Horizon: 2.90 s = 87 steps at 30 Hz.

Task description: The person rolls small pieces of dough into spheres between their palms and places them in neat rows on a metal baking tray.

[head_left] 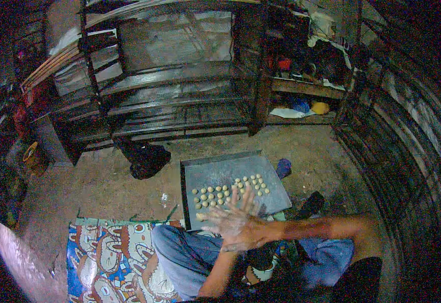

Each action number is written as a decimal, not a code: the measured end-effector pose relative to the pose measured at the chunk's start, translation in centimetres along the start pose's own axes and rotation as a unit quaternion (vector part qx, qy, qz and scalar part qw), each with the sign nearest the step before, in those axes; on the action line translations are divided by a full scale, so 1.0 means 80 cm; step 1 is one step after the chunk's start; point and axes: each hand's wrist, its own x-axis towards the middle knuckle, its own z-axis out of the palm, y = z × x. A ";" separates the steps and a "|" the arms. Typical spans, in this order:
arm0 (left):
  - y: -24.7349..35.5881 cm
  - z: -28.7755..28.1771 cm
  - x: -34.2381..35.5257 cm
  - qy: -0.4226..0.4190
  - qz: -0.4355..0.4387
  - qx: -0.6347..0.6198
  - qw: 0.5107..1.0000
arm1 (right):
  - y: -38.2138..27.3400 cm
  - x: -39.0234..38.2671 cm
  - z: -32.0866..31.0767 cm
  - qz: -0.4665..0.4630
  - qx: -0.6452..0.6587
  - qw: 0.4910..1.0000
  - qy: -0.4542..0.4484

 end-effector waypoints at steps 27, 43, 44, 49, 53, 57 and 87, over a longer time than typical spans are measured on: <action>-0.021 0.031 0.002 0.133 -0.013 0.092 0.987 | 0.036 0.006 -0.047 0.038 -0.041 0.998 0.011; -0.028 0.030 -0.007 0.056 -0.039 -0.022 0.997 | 0.015 -0.002 -0.025 0.025 -0.015 1.000 0.011; -0.023 0.031 -0.005 0.055 -0.033 -0.020 0.998 | 0.020 -0.002 -0.030 0.025 -0.017 0.999 0.010; -0.001 -0.005 0.004 0.033 0.019 0.198 0.979 | 0.020 0.006 -0.008 0.001 0.002 1.000 0.017; -0.009 0.004 0.007 0.035 -0.003 0.093 0.995 | -0.002 0.003 -0.004 0.000 0.005 1.000 0.019; -0.030 0.026 0.006 0.034 -0.045 0.042 0.998 | 0.016 0.004 -0.024 0.013 -0.017 1.000 0.020; -0.032 0.011 -0.001 0.001 -0.078 -0.065 0.995 | -0.001 0.026 -0.002 -0.028 0.010 0.999 0.034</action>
